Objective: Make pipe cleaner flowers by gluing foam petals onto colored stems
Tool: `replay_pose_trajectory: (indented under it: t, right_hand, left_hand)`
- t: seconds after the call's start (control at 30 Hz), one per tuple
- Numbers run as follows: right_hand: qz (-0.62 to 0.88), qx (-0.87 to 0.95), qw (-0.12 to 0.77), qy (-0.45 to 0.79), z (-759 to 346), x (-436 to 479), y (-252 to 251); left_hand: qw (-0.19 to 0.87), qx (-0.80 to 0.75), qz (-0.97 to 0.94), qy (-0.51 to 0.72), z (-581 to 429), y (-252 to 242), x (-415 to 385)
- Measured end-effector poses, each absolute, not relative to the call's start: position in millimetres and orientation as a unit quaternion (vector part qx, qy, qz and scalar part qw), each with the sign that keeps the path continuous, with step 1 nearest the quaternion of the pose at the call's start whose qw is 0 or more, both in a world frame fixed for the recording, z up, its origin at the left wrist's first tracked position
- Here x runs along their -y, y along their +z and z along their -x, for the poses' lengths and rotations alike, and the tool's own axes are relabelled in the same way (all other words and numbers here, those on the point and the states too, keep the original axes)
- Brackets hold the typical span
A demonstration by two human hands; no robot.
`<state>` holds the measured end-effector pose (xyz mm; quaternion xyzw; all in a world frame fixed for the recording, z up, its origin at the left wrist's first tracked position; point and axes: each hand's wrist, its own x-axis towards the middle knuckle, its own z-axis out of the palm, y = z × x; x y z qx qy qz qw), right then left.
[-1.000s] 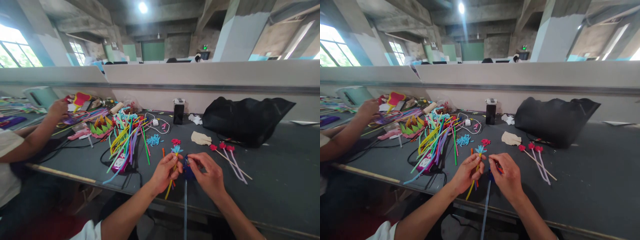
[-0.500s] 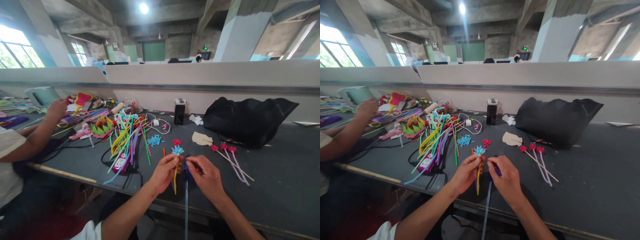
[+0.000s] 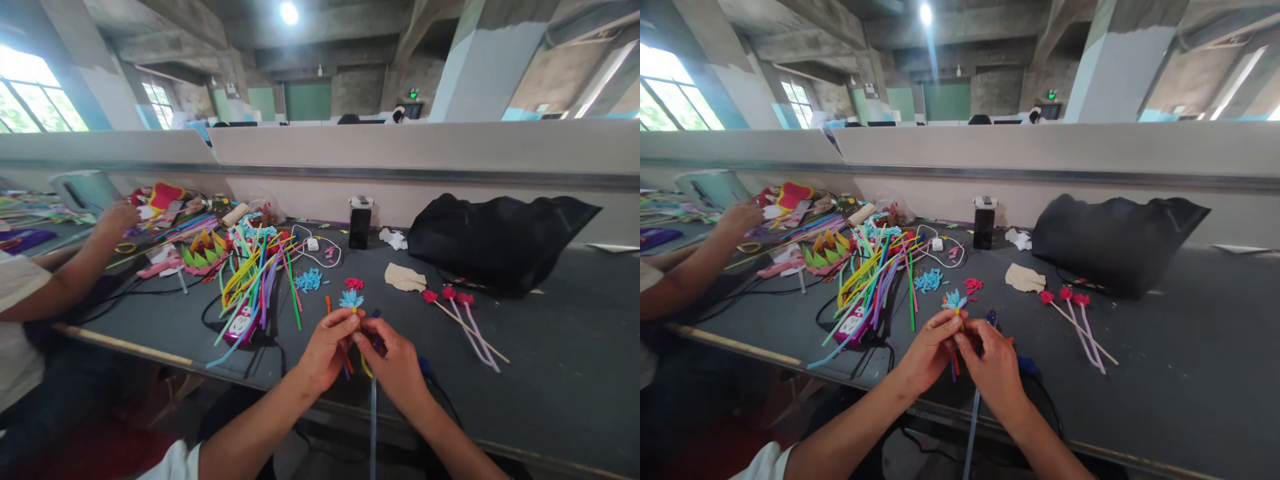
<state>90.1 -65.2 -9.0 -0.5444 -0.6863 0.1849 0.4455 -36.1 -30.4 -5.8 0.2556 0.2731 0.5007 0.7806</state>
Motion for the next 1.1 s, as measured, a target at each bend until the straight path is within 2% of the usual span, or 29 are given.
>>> replay_pose_trajectory:
  t: [0.27, 0.73, 1.1]
  right_hand:
    - [0.522, 0.653, 0.48, 0.266, -93.6, 66.6, -5.2]
    - [0.481, 0.609, 0.494, 0.393, -82.3, 73.8, -6.0]
    - [0.468, 0.554, 0.484, 0.49, -72.4, 79.4, -14.3]
  left_hand:
    - [0.767, -0.255, -0.308, 0.502, 37.6, -1.6, 31.8]
    - [0.644, -0.301, -0.401, 0.578, 40.9, 0.6, 35.6]
    - [0.673, -0.304, -0.287, 0.61, 53.8, 6.9, 16.1]
